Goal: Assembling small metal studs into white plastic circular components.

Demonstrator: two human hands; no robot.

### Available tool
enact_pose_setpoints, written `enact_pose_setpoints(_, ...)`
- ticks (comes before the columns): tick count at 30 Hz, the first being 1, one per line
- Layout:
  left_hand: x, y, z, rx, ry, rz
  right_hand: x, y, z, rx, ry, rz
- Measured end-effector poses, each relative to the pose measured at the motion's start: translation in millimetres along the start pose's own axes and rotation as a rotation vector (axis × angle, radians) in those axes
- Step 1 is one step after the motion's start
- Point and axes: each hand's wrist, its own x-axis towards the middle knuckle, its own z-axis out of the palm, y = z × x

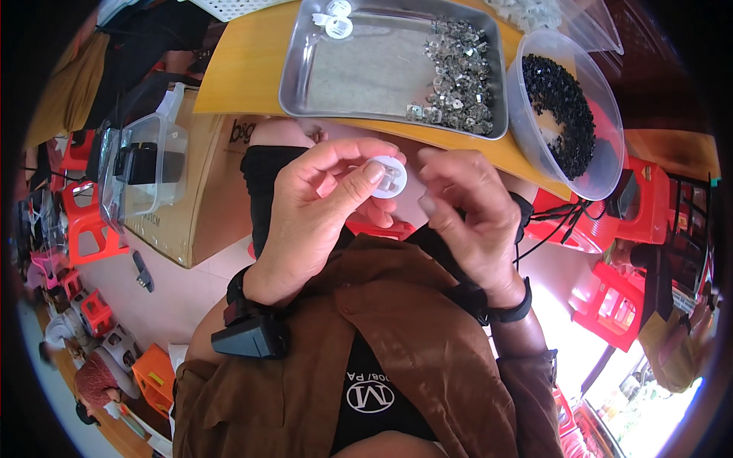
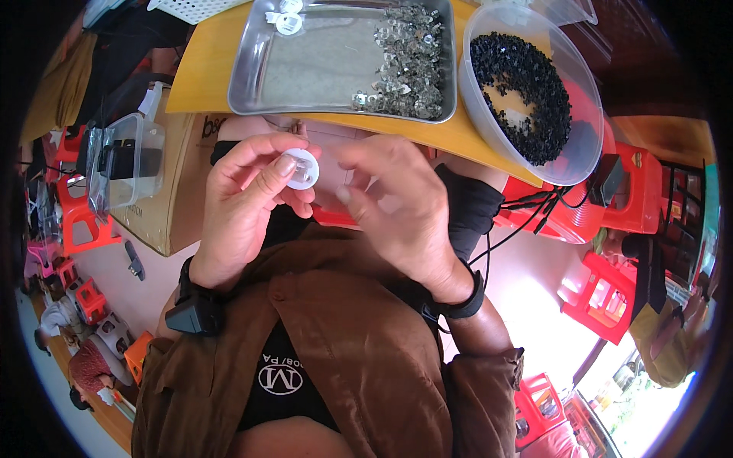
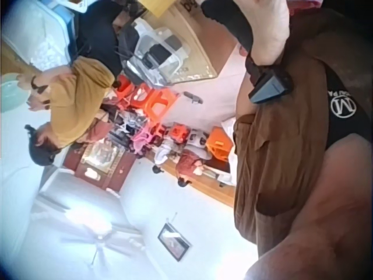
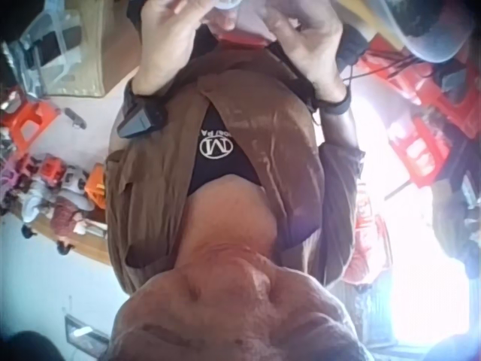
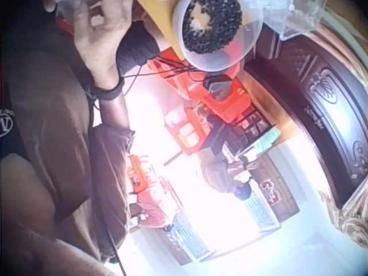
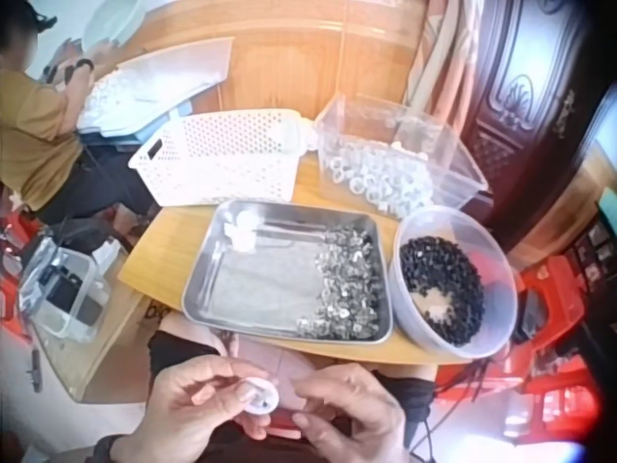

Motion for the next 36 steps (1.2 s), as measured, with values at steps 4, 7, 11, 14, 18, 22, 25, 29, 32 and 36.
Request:
enact_pose_setpoints(4, -1.3, 4.4, 5.0, 0.023, 0.017, -0.024, 7.5, -6.5, -4.6, 0.071, 0.034, 0.204)
enact_pose_setpoints(7, -0.3, 6.0, 8.3, -0.019, -0.016, -0.003, 12.1, -13.5, 0.1, 0.206, 0.004, 0.259)
enact_pose_setpoints(11, -0.8, 1.3, 6.3, 0.031, -0.016, 0.072, 16.0, -16.0, 4.5, 0.340, -0.042, 0.310)
enact_pose_setpoints(14, -1.3, 0.9, 4.9, 0.031, -0.080, 0.082, 14.1, -14.1, 4.6, 0.381, -0.035, 0.325)
enact_pose_setpoints(18, -1.3, 1.9, 6.6, 0.122, -0.045, 0.140, 11.3, -12.2, 6.2, 0.294, -0.022, 0.255)
enact_pose_setpoints(22, 1.4, 0.3, 8.6, 0.250, 0.020, 0.144, 10.1, -5.7, 11.4, 0.232, 0.040, 0.233)
enact_pose_setpoints(25, 2.0, 0.0, 4.6, 0.076, -0.051, 0.038, 9.9, -0.1, 14.0, 0.100, 0.096, 0.145)
enact_pose_setpoints(29, 0.3, -2.0, 6.5, 0.051, -0.040, 0.120, 13.4, 1.7, 11.0, -0.097, 0.132, -0.036)
enact_pose_setpoints(32, 0.7, -0.8, 6.2, 0.016, -0.048, 0.060, 13.4, 9.6, 8.1, -0.464, 0.149, -0.521)
enact_pose_setpoints(36, 1.1, 2.5, 6.7, 0.105, -0.050, 0.073, 12.5, 8.3, 6.8, -0.565, 0.122, -0.576)
